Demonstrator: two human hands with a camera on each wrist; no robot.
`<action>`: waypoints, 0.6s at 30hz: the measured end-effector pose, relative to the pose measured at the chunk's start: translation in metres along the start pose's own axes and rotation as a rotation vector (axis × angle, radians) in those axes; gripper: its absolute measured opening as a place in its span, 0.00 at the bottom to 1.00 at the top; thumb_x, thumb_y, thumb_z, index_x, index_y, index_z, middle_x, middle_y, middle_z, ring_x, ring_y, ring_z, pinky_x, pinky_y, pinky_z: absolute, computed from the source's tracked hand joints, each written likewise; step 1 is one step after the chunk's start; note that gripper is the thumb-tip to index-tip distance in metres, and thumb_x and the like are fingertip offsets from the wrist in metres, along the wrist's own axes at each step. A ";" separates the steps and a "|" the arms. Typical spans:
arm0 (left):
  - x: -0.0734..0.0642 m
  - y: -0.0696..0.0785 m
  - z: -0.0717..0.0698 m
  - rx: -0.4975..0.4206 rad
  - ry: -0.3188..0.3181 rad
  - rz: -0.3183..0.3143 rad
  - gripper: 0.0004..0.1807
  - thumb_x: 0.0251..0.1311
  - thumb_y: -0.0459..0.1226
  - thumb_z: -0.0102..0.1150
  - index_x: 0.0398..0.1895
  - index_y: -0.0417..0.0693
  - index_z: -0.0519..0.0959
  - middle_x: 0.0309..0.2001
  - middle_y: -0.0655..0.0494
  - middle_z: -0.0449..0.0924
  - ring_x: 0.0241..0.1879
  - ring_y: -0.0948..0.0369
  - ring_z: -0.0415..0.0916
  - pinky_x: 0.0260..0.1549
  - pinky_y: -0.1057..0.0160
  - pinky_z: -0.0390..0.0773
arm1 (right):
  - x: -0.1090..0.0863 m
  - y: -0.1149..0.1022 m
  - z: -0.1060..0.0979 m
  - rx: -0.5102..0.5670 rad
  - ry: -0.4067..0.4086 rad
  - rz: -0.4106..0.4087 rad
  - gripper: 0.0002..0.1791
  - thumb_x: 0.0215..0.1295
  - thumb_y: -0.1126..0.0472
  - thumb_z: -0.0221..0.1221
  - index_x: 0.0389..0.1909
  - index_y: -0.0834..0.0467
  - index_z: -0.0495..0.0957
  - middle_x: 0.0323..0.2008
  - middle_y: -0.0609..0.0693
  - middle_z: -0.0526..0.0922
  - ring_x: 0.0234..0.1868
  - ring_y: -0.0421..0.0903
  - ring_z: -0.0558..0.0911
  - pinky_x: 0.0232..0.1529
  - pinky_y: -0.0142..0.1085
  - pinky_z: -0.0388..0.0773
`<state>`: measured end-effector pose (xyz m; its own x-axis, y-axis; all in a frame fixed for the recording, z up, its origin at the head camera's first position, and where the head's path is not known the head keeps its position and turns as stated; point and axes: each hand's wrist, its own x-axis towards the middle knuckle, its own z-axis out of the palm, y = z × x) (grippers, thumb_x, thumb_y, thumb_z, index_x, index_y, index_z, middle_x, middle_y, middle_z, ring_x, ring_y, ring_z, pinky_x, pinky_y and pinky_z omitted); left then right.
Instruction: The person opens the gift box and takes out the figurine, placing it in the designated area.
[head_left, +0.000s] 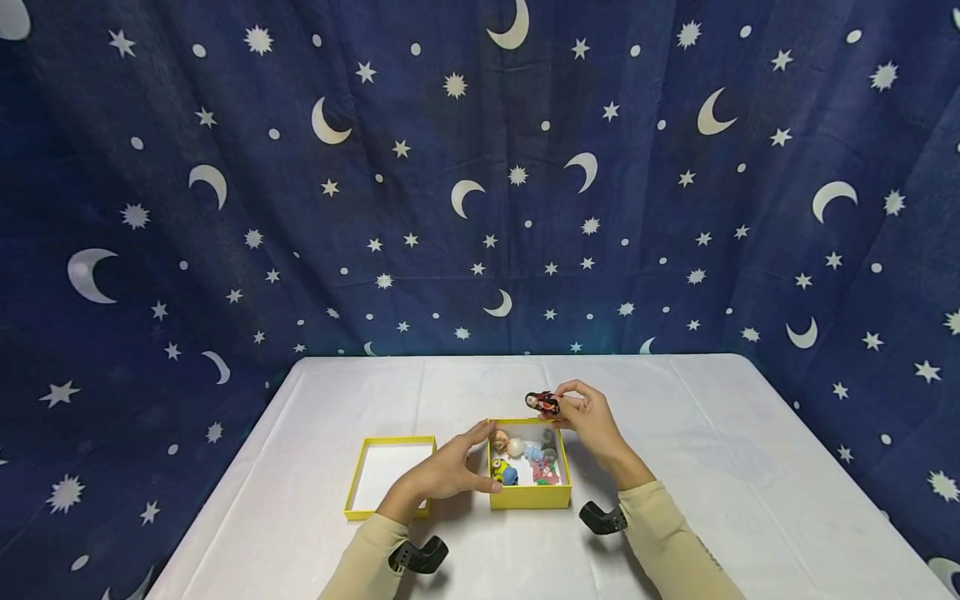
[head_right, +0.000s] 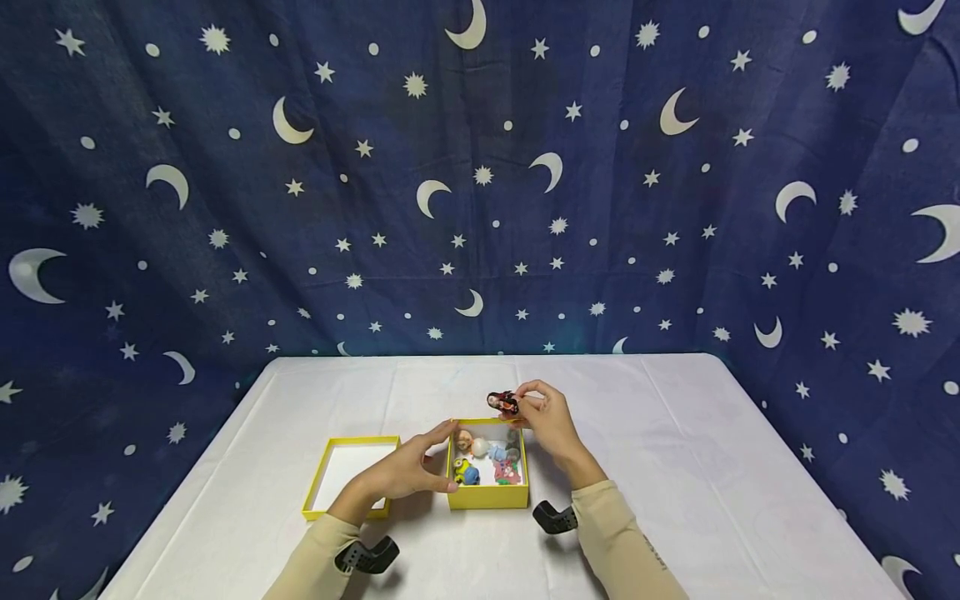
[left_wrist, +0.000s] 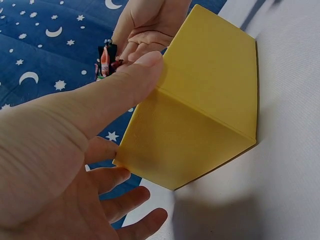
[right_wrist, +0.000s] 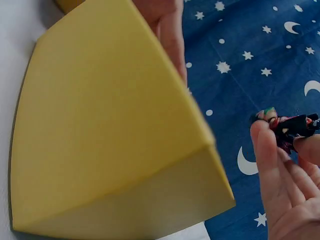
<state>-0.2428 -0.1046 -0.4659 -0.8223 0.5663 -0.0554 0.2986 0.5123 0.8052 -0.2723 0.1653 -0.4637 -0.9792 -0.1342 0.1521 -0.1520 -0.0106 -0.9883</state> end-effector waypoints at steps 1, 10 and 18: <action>0.000 0.000 0.000 0.000 0.001 0.003 0.55 0.53 0.46 0.76 0.80 0.47 0.55 0.82 0.43 0.47 0.81 0.45 0.45 0.78 0.38 0.50 | 0.000 0.000 -0.001 0.021 -0.006 -0.002 0.08 0.75 0.71 0.49 0.50 0.71 0.68 0.45 0.67 0.88 0.34 0.39 0.89 0.38 0.33 0.88; 0.001 -0.002 0.000 -0.003 -0.001 0.006 0.55 0.53 0.46 0.76 0.80 0.47 0.55 0.82 0.43 0.47 0.82 0.45 0.44 0.78 0.38 0.50 | 0.000 -0.004 -0.004 0.147 -0.026 -0.009 0.23 0.78 0.69 0.45 0.68 0.77 0.63 0.46 0.45 0.88 0.39 0.39 0.90 0.44 0.31 0.87; 0.001 -0.002 0.000 -0.006 -0.006 0.010 0.55 0.53 0.47 0.76 0.80 0.47 0.55 0.82 0.43 0.47 0.82 0.45 0.43 0.78 0.38 0.49 | 0.000 -0.009 -0.007 0.239 -0.043 0.013 0.24 0.79 0.61 0.49 0.65 0.75 0.67 0.48 0.47 0.84 0.42 0.41 0.90 0.49 0.33 0.86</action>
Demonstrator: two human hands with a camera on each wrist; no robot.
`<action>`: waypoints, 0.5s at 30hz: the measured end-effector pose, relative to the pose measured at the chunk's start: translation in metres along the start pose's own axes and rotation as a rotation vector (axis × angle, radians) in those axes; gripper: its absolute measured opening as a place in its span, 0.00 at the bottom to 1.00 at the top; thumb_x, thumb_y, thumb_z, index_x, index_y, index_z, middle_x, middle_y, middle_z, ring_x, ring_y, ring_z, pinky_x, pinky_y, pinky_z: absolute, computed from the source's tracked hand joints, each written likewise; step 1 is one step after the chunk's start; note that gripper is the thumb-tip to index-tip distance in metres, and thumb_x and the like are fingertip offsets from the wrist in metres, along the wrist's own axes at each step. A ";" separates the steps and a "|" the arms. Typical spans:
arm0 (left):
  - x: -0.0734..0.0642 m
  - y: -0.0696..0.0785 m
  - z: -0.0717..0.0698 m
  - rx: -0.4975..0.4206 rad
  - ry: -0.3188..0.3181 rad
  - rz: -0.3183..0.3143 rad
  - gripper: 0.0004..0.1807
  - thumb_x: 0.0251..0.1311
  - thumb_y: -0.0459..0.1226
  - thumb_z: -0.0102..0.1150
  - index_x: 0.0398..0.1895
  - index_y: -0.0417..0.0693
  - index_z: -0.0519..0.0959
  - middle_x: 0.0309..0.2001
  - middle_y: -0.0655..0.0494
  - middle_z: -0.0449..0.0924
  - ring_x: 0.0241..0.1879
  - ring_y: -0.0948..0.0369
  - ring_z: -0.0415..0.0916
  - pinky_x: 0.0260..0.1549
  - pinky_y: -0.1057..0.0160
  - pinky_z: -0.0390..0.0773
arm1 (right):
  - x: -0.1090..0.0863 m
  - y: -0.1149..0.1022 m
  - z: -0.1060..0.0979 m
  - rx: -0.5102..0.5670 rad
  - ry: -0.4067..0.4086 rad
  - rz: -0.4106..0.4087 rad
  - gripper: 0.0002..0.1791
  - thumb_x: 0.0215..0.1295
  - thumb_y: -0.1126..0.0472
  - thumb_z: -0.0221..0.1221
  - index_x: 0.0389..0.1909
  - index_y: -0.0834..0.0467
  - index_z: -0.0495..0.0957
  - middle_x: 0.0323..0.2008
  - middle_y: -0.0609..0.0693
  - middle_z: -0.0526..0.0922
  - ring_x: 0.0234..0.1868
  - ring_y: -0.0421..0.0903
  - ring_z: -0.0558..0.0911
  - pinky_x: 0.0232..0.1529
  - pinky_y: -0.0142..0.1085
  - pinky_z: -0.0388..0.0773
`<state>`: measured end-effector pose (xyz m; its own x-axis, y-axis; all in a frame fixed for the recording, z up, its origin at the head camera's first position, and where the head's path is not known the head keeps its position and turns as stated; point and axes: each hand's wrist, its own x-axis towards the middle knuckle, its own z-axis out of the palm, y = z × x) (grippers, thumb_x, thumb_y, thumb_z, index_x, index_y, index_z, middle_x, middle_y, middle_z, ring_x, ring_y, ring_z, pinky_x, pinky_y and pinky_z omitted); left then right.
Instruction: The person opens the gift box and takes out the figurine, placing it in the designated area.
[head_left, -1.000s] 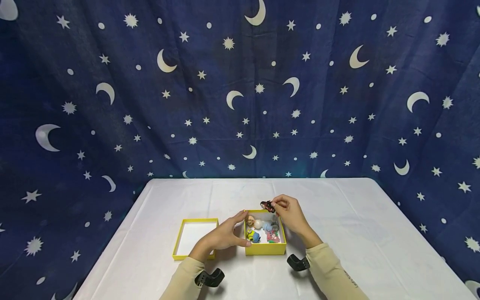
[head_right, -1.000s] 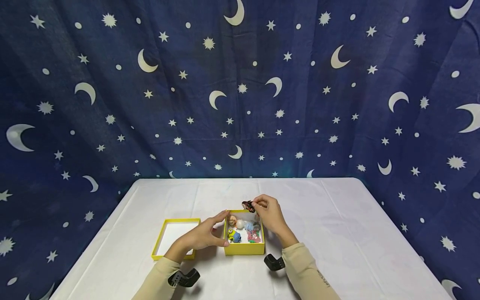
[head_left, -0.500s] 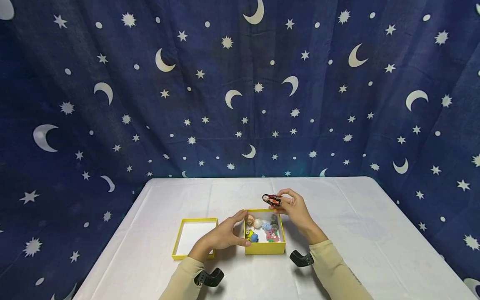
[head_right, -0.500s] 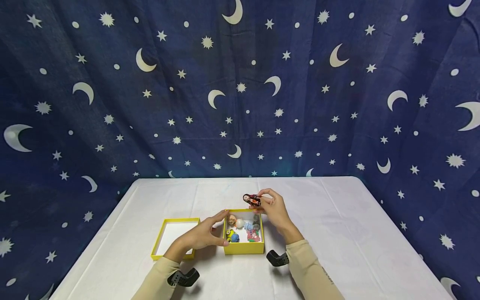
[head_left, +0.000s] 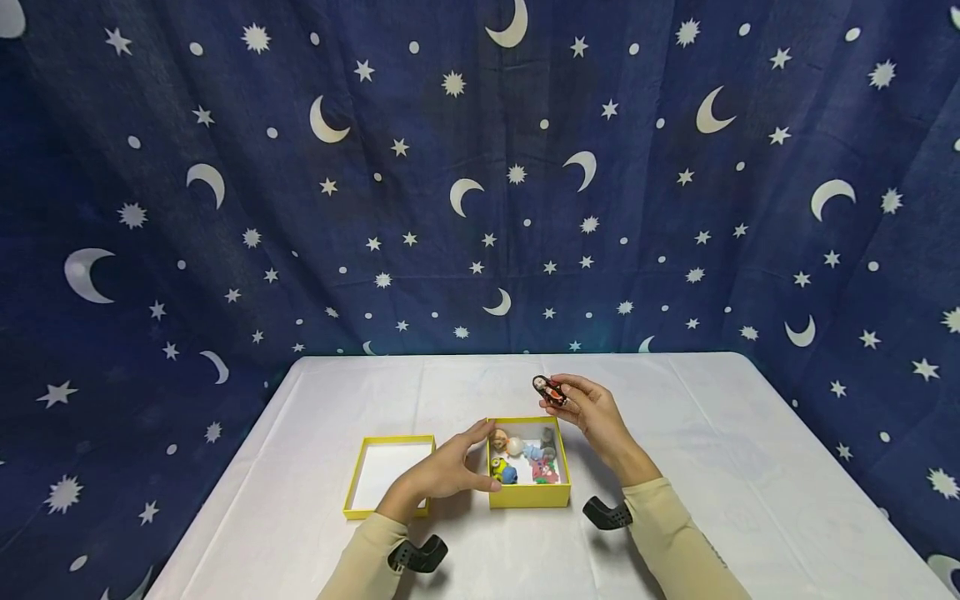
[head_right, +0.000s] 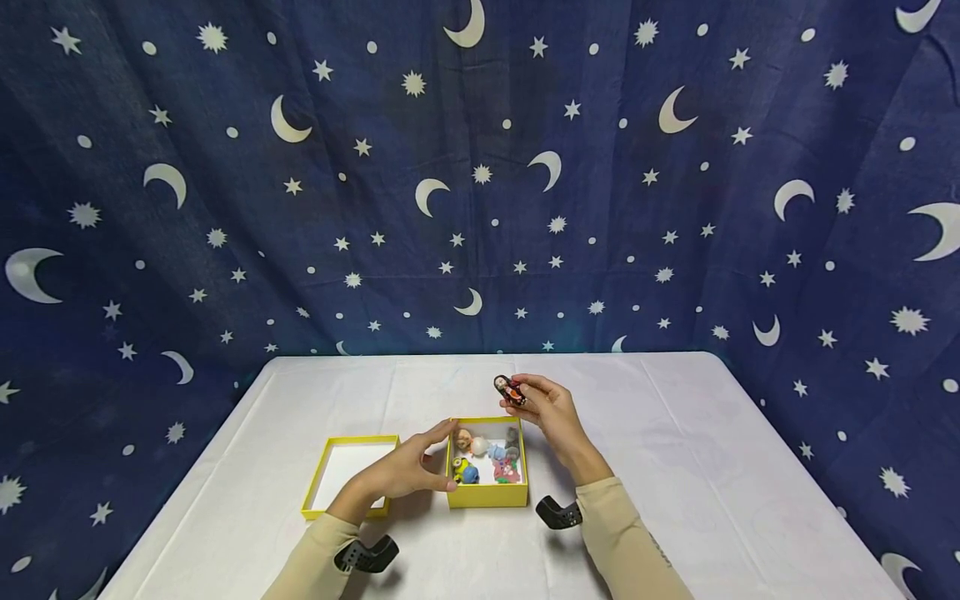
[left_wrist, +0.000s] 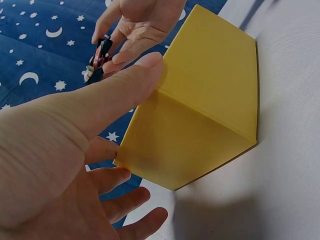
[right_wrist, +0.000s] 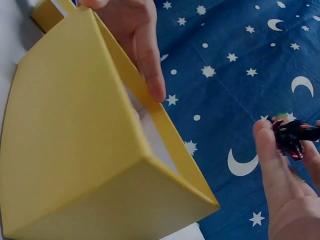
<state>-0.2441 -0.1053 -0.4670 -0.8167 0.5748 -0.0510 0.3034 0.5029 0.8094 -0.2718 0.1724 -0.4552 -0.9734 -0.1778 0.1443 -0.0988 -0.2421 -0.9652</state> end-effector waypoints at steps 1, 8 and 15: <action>0.000 0.000 0.000 0.001 0.000 0.002 0.55 0.53 0.47 0.76 0.80 0.47 0.55 0.82 0.44 0.47 0.82 0.46 0.43 0.78 0.39 0.49 | 0.000 0.000 -0.001 -0.006 -0.010 -0.002 0.23 0.78 0.62 0.51 0.64 0.74 0.67 0.48 0.46 0.85 0.43 0.41 0.90 0.50 0.32 0.86; -0.001 0.001 0.000 -0.005 0.000 0.000 0.55 0.53 0.46 0.76 0.80 0.46 0.55 0.82 0.44 0.47 0.82 0.46 0.44 0.78 0.38 0.49 | 0.000 0.001 -0.009 0.030 -0.031 0.032 0.13 0.73 0.70 0.55 0.54 0.60 0.66 0.42 0.43 0.90 0.47 0.39 0.89 0.54 0.30 0.84; -0.001 0.001 0.000 -0.004 0.000 0.004 0.55 0.53 0.46 0.76 0.80 0.45 0.55 0.82 0.43 0.47 0.82 0.45 0.44 0.78 0.39 0.49 | 0.000 0.000 -0.012 -0.063 0.033 0.058 0.09 0.71 0.69 0.58 0.45 0.56 0.68 0.49 0.47 0.89 0.52 0.35 0.86 0.52 0.27 0.82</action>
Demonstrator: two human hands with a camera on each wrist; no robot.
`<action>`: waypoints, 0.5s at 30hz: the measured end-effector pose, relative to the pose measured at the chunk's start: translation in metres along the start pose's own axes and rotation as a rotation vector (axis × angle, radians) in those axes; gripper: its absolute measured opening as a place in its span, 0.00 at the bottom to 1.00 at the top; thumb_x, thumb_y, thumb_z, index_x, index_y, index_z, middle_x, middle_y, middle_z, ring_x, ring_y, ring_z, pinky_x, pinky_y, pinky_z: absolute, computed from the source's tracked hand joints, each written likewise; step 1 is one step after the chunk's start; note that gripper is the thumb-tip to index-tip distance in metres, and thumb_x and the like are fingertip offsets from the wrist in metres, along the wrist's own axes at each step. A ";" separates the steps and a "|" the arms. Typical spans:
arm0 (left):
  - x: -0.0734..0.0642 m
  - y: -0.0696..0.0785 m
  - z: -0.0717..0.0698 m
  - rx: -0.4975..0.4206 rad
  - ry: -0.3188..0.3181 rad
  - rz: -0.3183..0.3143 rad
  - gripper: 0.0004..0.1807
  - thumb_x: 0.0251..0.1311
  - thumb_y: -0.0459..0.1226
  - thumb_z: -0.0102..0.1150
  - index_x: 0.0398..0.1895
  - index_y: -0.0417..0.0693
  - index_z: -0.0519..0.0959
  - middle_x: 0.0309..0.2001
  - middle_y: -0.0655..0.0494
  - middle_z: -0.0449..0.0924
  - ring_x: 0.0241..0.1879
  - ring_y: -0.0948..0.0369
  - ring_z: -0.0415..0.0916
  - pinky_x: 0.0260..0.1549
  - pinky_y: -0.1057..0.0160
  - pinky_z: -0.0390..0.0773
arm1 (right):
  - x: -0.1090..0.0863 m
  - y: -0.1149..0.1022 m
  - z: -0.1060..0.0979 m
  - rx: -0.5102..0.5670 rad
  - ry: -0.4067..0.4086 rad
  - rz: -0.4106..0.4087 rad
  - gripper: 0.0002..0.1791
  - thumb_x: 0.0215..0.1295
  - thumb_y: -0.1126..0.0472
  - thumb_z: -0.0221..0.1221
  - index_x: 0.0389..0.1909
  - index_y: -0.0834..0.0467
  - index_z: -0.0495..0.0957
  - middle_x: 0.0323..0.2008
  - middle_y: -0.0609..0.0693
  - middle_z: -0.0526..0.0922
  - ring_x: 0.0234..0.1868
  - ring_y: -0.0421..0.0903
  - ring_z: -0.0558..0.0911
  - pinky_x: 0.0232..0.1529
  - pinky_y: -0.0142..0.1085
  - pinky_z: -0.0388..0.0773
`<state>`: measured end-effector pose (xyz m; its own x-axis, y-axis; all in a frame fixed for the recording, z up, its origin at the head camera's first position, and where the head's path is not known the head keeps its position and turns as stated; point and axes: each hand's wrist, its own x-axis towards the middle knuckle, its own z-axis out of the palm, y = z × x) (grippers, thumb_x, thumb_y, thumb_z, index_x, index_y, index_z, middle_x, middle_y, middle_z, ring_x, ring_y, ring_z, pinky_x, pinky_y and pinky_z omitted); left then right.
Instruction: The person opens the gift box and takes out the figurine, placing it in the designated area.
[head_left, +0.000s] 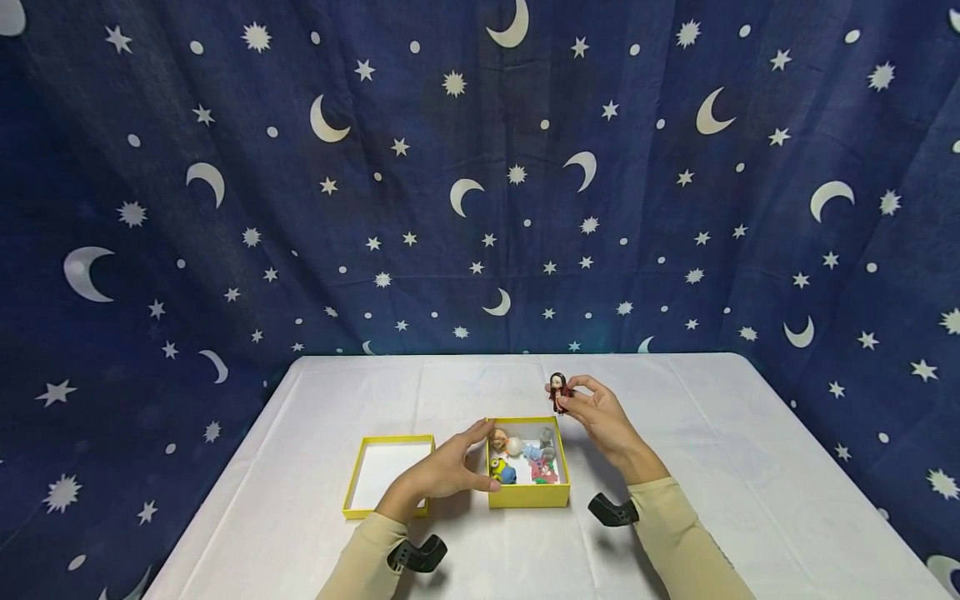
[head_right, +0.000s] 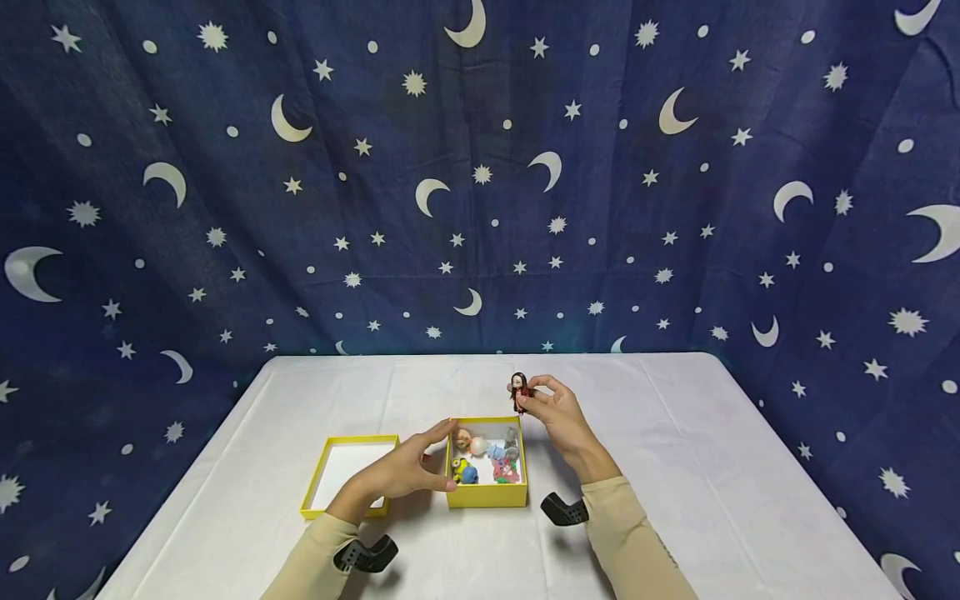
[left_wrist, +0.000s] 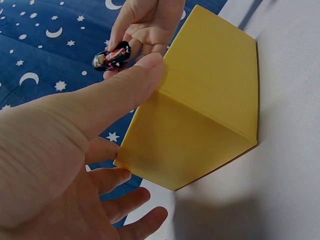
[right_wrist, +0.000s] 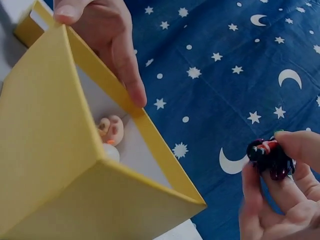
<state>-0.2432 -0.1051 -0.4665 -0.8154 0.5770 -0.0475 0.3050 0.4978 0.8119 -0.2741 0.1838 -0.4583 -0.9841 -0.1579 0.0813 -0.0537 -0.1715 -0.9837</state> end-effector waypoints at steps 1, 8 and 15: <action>0.000 0.000 0.000 0.002 0.000 0.001 0.55 0.53 0.46 0.76 0.80 0.45 0.55 0.82 0.43 0.47 0.82 0.46 0.44 0.78 0.39 0.49 | 0.000 0.000 0.000 -0.029 0.012 0.001 0.09 0.71 0.68 0.58 0.45 0.56 0.68 0.50 0.47 0.89 0.53 0.34 0.85 0.51 0.27 0.80; 0.001 0.000 -0.001 0.004 -0.004 0.013 0.55 0.54 0.46 0.76 0.80 0.45 0.54 0.82 0.43 0.47 0.82 0.46 0.43 0.79 0.40 0.49 | -0.002 -0.005 0.000 -0.151 0.038 -0.059 0.24 0.74 0.63 0.58 0.67 0.58 0.64 0.48 0.38 0.86 0.46 0.30 0.83 0.47 0.28 0.79; 0.000 -0.001 0.000 0.007 0.001 -0.001 0.55 0.53 0.47 0.76 0.81 0.46 0.54 0.82 0.44 0.46 0.82 0.45 0.44 0.78 0.39 0.49 | -0.004 -0.010 -0.003 -0.203 0.052 -0.113 0.31 0.74 0.66 0.55 0.76 0.61 0.61 0.52 0.43 0.82 0.49 0.29 0.82 0.49 0.25 0.82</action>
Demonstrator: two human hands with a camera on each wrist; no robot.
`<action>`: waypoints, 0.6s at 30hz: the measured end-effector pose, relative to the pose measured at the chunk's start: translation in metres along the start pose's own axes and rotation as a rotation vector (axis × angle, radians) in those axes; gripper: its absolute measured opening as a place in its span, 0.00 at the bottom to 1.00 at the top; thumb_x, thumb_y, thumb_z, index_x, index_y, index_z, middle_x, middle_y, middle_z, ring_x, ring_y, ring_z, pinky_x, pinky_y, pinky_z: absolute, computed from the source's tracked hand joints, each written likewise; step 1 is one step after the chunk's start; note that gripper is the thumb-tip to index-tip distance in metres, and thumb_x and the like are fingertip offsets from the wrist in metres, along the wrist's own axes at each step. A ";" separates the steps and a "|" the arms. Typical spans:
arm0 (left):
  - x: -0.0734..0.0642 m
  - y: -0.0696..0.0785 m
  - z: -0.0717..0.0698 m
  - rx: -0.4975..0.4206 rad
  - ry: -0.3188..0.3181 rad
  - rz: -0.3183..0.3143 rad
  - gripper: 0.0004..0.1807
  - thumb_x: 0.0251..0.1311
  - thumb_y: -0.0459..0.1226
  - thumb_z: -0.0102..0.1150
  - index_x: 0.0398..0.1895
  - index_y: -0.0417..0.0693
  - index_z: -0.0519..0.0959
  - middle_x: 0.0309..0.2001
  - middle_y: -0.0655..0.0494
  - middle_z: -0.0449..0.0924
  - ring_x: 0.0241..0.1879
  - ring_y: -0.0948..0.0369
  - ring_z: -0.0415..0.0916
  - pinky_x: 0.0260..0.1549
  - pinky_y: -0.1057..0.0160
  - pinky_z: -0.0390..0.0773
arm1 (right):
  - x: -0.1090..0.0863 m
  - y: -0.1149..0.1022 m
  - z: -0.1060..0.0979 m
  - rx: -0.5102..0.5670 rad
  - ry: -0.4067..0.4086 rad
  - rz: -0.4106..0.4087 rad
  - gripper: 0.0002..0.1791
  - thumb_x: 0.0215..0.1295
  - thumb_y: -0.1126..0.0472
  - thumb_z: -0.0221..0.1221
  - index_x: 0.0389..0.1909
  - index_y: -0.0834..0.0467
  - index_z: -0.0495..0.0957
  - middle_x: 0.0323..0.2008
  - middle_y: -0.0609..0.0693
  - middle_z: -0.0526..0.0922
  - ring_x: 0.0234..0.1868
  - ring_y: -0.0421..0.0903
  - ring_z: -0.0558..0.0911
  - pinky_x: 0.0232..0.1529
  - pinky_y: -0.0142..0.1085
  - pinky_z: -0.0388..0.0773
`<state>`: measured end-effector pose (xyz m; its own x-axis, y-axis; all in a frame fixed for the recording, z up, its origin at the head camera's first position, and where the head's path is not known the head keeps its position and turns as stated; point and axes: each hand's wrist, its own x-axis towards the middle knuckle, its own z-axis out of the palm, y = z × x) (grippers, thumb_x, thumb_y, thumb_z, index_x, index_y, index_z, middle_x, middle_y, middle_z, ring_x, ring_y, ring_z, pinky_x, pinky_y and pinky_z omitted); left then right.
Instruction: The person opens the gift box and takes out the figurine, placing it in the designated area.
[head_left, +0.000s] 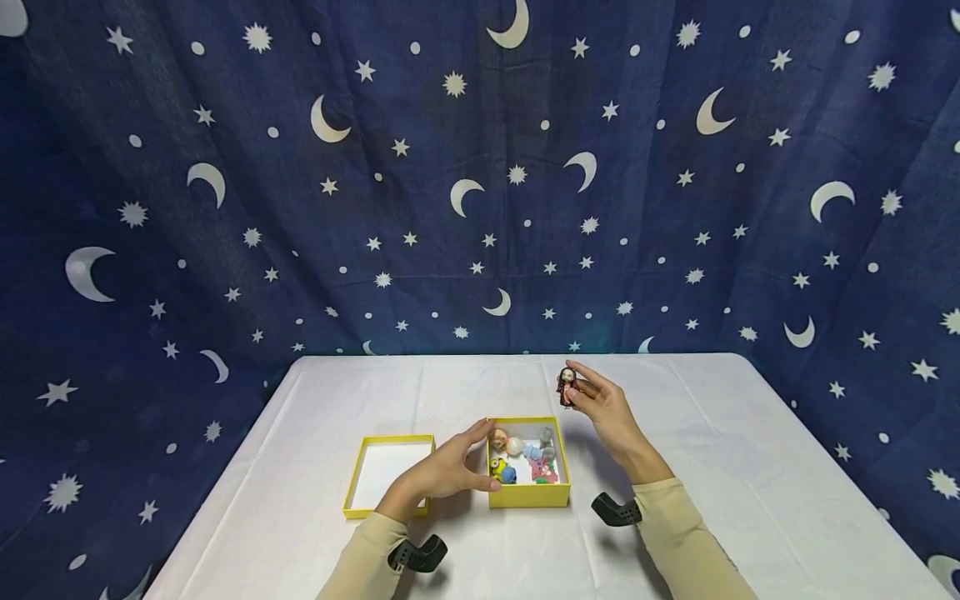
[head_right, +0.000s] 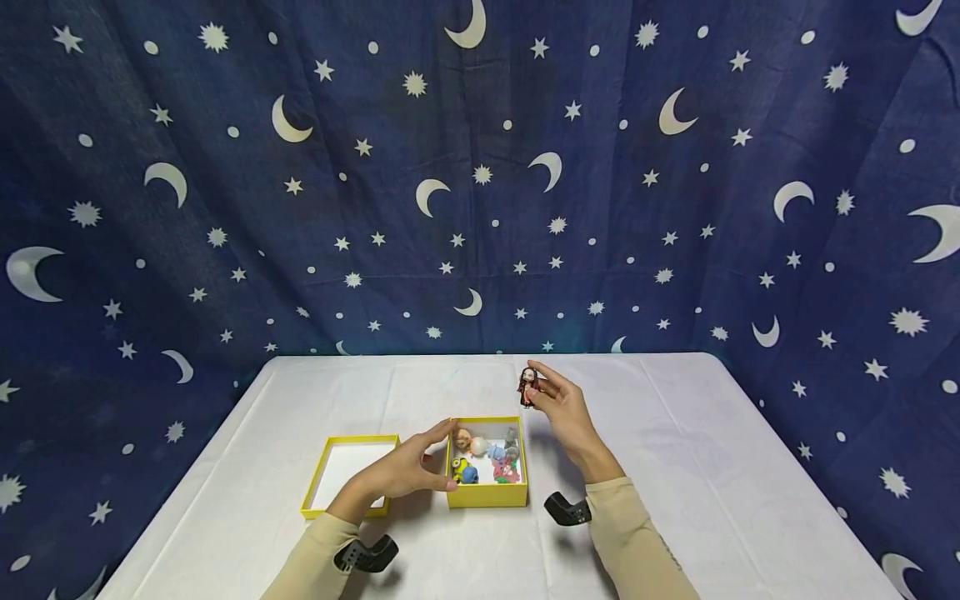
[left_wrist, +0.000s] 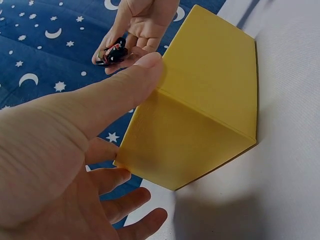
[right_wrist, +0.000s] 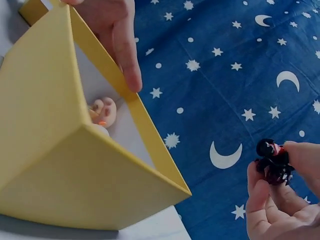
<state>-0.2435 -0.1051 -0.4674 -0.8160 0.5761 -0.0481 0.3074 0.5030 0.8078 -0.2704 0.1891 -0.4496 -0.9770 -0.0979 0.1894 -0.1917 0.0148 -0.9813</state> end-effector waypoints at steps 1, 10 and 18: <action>0.000 0.000 0.000 0.002 0.001 -0.004 0.56 0.53 0.47 0.76 0.81 0.46 0.54 0.82 0.44 0.46 0.82 0.45 0.44 0.78 0.38 0.49 | 0.000 0.000 -0.001 -0.007 0.001 0.002 0.31 0.74 0.67 0.56 0.76 0.62 0.62 0.53 0.45 0.81 0.49 0.29 0.82 0.49 0.25 0.82; 0.000 0.002 0.001 0.010 0.008 -0.006 0.56 0.53 0.46 0.76 0.81 0.45 0.54 0.82 0.43 0.47 0.82 0.45 0.44 0.78 0.39 0.49 | 0.000 0.001 -0.009 -0.004 -0.073 0.052 0.36 0.68 0.67 0.61 0.76 0.62 0.61 0.56 0.51 0.80 0.50 0.31 0.82 0.53 0.23 0.79; 0.000 0.001 0.001 0.016 0.009 -0.002 0.56 0.53 0.46 0.76 0.80 0.44 0.54 0.82 0.43 0.47 0.82 0.46 0.44 0.78 0.39 0.49 | -0.001 0.003 -0.016 0.022 -0.149 0.034 0.39 0.68 0.70 0.61 0.78 0.63 0.57 0.60 0.52 0.78 0.55 0.30 0.81 0.57 0.24 0.78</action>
<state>-0.2421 -0.1038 -0.4670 -0.8210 0.5692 -0.0445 0.3133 0.5144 0.7982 -0.2716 0.2050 -0.4527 -0.9581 -0.2439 0.1504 -0.1549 -0.0007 -0.9879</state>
